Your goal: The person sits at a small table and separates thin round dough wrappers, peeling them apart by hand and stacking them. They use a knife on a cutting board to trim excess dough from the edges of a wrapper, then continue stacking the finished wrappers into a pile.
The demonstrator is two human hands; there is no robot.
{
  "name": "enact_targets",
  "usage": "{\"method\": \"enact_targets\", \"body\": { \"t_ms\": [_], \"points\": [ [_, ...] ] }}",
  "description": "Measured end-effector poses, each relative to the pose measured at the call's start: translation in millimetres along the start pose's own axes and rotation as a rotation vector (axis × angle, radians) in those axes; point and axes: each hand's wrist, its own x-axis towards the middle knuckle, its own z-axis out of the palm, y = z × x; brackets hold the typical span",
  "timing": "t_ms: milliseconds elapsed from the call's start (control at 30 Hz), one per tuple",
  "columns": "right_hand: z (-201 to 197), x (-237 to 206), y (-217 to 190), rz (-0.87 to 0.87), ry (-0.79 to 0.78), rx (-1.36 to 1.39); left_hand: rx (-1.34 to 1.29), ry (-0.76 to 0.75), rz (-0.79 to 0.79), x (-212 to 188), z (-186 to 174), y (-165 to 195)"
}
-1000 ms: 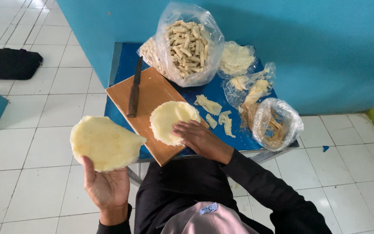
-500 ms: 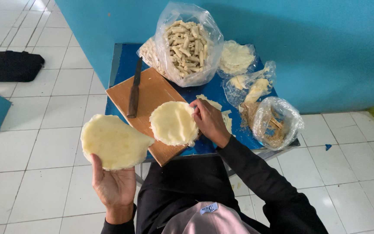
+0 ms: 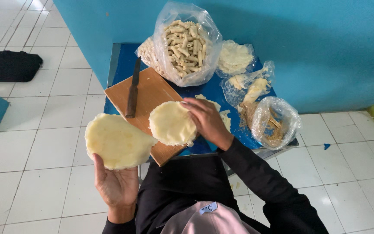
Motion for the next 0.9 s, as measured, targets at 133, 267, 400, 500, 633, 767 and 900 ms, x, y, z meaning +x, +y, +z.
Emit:
{"method": "enact_targets", "body": {
  "t_ms": [133, 267, 400, 500, 633, 767, 900],
  "points": [
    [24, 4, -16, -0.201, -0.325, -0.151, -0.044, -0.017, -0.016, 1, 10, -11],
    [8, 13, -32, -0.151, -0.357, -0.052, 0.015, -0.008, -0.074, 2, 21, -27],
    [-37, 23, -57, 0.106, -0.073, 0.250, 0.010, -0.066, -0.159, 4, 29, -44],
    [-53, 15, -98, 0.055, 0.129, 0.178, -0.100, -0.131, -0.211, 5, 31, -59],
    [-52, 12, -130, -0.053, 0.045, 0.283, -0.189, -0.198, -0.345, 3, 24, -74],
    [-48, 6, -127, 0.088, 0.070, 0.451, -0.177, -0.246, -0.371, 3, 17, -85],
    [-43, -3, -110, 0.294, -0.013, 0.739, -0.120, -0.267, -0.334, 1, 14, -91]
  ]
}}
